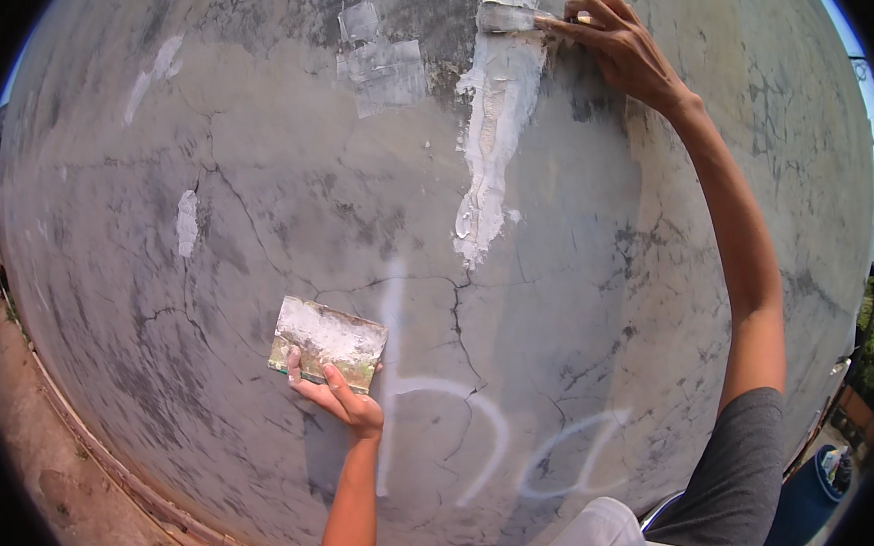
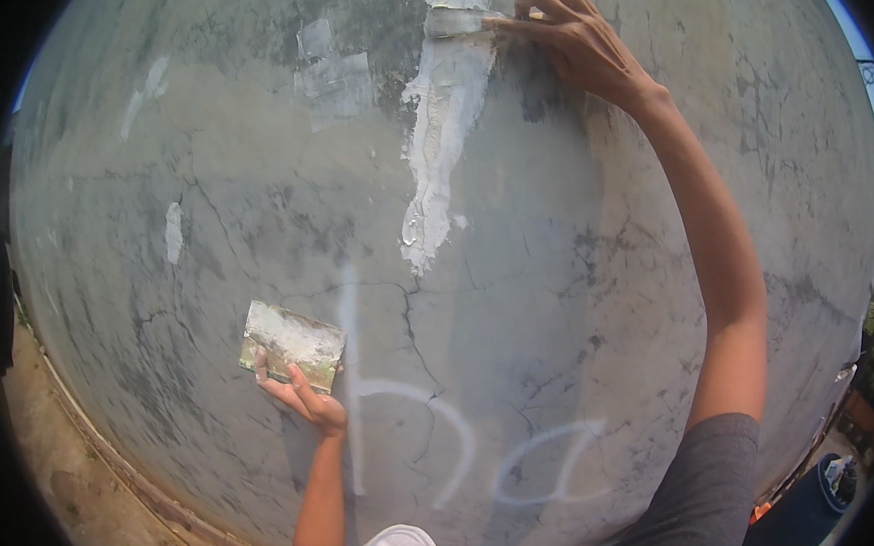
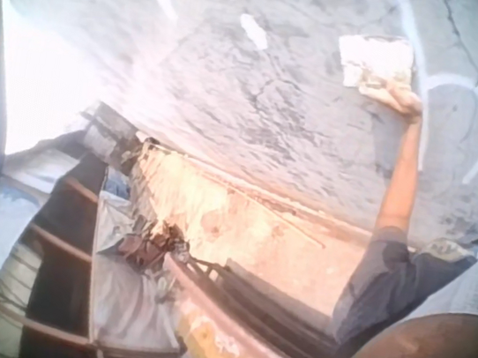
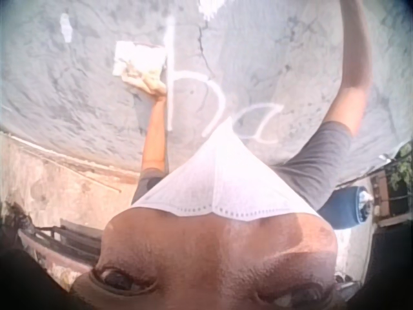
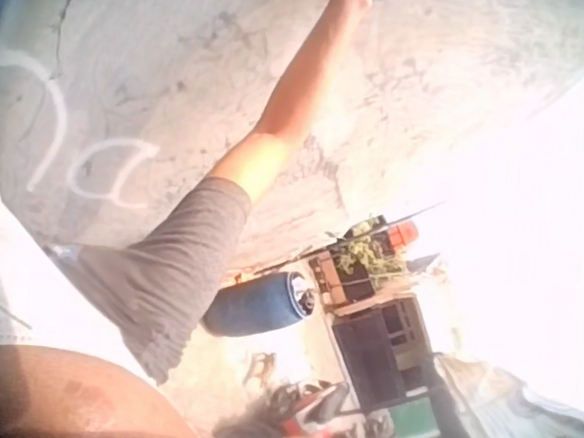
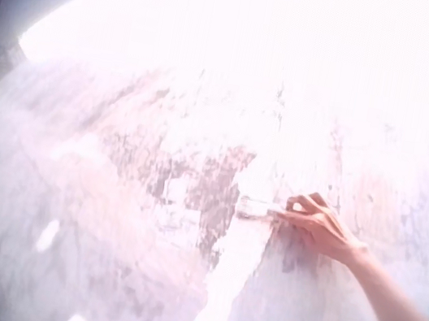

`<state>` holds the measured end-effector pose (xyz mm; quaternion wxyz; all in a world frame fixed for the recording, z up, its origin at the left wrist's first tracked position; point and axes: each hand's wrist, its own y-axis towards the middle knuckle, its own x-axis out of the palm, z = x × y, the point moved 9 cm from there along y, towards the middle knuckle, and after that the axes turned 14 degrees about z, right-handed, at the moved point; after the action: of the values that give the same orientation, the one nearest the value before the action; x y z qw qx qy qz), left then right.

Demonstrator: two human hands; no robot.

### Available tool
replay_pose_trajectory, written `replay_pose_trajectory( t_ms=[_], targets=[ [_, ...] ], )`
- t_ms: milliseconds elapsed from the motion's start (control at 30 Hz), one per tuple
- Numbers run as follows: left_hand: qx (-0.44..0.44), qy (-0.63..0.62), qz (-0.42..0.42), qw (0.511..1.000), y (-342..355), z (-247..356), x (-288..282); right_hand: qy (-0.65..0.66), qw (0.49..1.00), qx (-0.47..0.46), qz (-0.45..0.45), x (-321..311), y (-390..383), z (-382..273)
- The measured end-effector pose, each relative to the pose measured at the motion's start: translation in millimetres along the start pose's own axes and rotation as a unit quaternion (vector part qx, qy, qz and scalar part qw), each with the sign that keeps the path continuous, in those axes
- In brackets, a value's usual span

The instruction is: The person uses a putty knife and a hawk to apply white plaster to a cracked concrete wall. They repeatedly scoop plaster from a red bowl, transfer it to the hawk, and spread it over cracks and patches on the wall surface.

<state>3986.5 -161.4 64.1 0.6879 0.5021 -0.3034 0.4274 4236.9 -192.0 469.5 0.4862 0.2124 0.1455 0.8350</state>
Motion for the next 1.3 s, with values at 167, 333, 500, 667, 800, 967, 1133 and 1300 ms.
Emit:
replay_pose_trajectory(
  t_ms=[167, 333, 500, 667, 800, 967, 1133, 1300],
  targets=[
    [0.024, -0.007, -0.009, 1.000, 0.5, -1.4, -0.8, -0.051, 0.998, -0.019, 0.008, 2.6, 3.6, 4.6],
    [0.020, -0.007, -0.016, 1.000, -0.6, -3.7, -0.3, -0.040, 0.999, -0.006, 0.015, 1.4, 6.0, 9.4],
    [0.060, 0.026, -0.001, 0.998, -0.2, 1.1, -3.1, -0.037, 0.999, 0.002, 0.035, 2.4, 8.5, 16.5],
    [0.057, 0.019, 0.005, 0.998, -1.2, 4.0, -1.8, -0.032, 0.999, 0.010, 0.030, 7.4, 14.2, 29.9],
    [0.057, 0.018, 0.007, 0.998, -1.1, -2.1, -5.1, -0.048, 0.998, 0.006, 0.043, 5.9, 19.3, 31.5],
    [0.071, 0.024, 0.006, 0.997, -1.3, 0.7, -4.2, -0.064, 0.996, 0.031, 0.053, 9.7, 22.2, 45.4],
    [0.085, 0.016, 0.003, 0.996, -0.6, -2.8, -8.7, -0.031, 0.987, 0.159, 0.024, 7.4, 34.1, 48.2],
    [0.051, 0.038, -0.009, 0.998, -0.2, -7.4, -9.1, -0.105, 0.974, 0.194, 0.056, -4.0, 36.8, 55.7]
  ],
)
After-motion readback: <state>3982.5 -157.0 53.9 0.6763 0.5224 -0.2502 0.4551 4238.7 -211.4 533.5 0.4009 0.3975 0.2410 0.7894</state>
